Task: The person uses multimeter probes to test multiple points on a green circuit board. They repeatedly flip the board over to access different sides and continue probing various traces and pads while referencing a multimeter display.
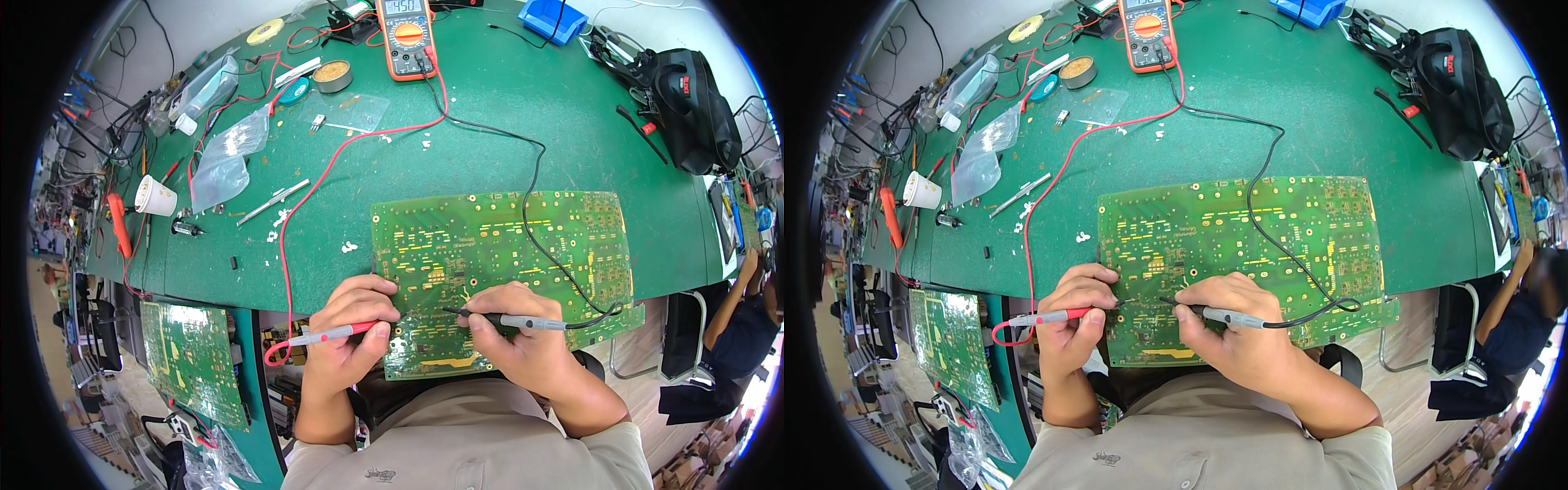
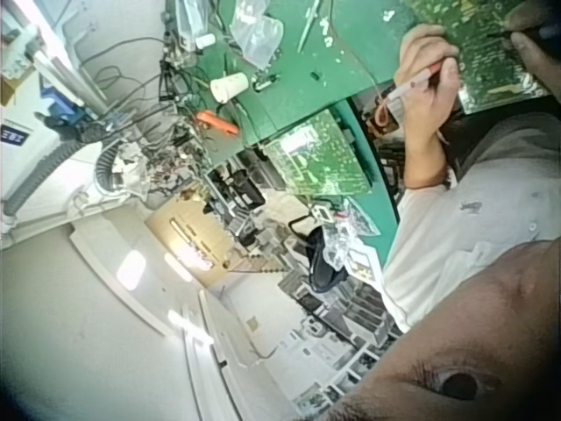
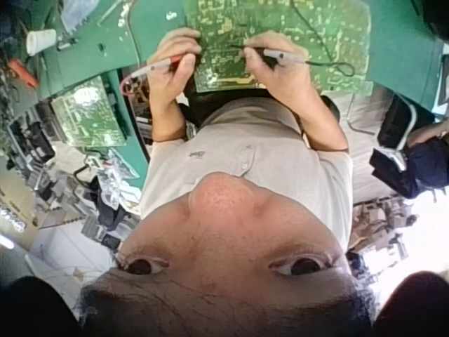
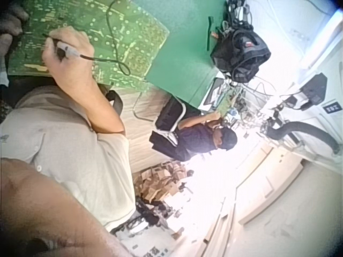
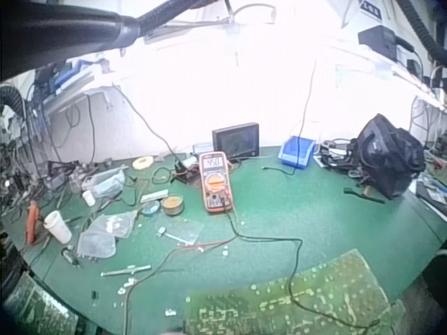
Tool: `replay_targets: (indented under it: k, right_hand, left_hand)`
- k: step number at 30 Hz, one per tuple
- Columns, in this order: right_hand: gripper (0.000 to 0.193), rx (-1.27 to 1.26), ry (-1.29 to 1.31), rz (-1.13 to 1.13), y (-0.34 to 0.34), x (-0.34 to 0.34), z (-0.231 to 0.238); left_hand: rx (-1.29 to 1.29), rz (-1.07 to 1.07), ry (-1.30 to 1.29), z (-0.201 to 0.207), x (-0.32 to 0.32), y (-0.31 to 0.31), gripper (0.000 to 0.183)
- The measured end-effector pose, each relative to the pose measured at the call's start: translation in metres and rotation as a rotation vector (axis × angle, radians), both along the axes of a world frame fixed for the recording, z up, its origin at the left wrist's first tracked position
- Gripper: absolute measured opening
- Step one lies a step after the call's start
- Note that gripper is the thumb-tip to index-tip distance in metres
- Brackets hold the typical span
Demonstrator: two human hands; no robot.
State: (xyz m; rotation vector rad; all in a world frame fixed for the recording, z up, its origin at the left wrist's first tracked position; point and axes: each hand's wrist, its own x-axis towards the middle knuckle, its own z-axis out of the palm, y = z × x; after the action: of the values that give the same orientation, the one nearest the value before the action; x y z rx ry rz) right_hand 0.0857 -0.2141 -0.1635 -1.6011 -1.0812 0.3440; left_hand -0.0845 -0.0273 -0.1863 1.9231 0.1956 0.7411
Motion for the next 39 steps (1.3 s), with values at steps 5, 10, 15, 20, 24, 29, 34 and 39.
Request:
replay_targets:
  k: [5, 10, 15, 20, 24, 29, 34, 39]
  right_hand:
    - [0.018, 0.005, -0.001, 0.011, 0.000, 0.001, 0.001]
    - [0.017, -0.009, 0.024, -0.002, 0.000, 0.000, 0.002]
    - [0.011, -0.068, 0.022, 0.062, -0.005, 0.002, -0.002]
    - [0.013, -0.057, 0.046, 0.069, -0.007, 0.002, -0.005]
    - [0.018, -0.021, 0.120, -0.017, -0.004, -0.003, -0.006]
    - [0.020, -0.034, 0.134, -0.015, -0.004, -0.003, -0.004]
    - [0.021, -0.014, 0.156, -0.015, -0.003, -0.003, -0.004]
    - [0.017, -0.041, 0.070, 0.060, -0.006, 0.001, -0.003]
  left_hand:
    - [0.004, 0.006, 0.010, 0.004, 0.001, -0.001, 0.013]
    - [0.011, 0.010, 0.000, 0.006, 0.002, -0.001, 0.014]
    - [-0.025, 0.037, -0.018, -0.003, -0.001, -0.001, 0.013]
    - [-0.375, 0.031, -0.143, -0.012, -0.004, 0.000, 0.016]
    - [-0.311, -0.004, -0.097, -0.012, -0.006, 0.005, 0.015]
    - [-0.264, -0.015, -0.075, -0.011, -0.005, 0.005, 0.014]
    - [-0.262, 0.001, -0.088, -0.010, -0.004, 0.005, 0.013]
    - [-0.247, 0.012, -0.083, -0.011, -0.004, 0.004, 0.012]
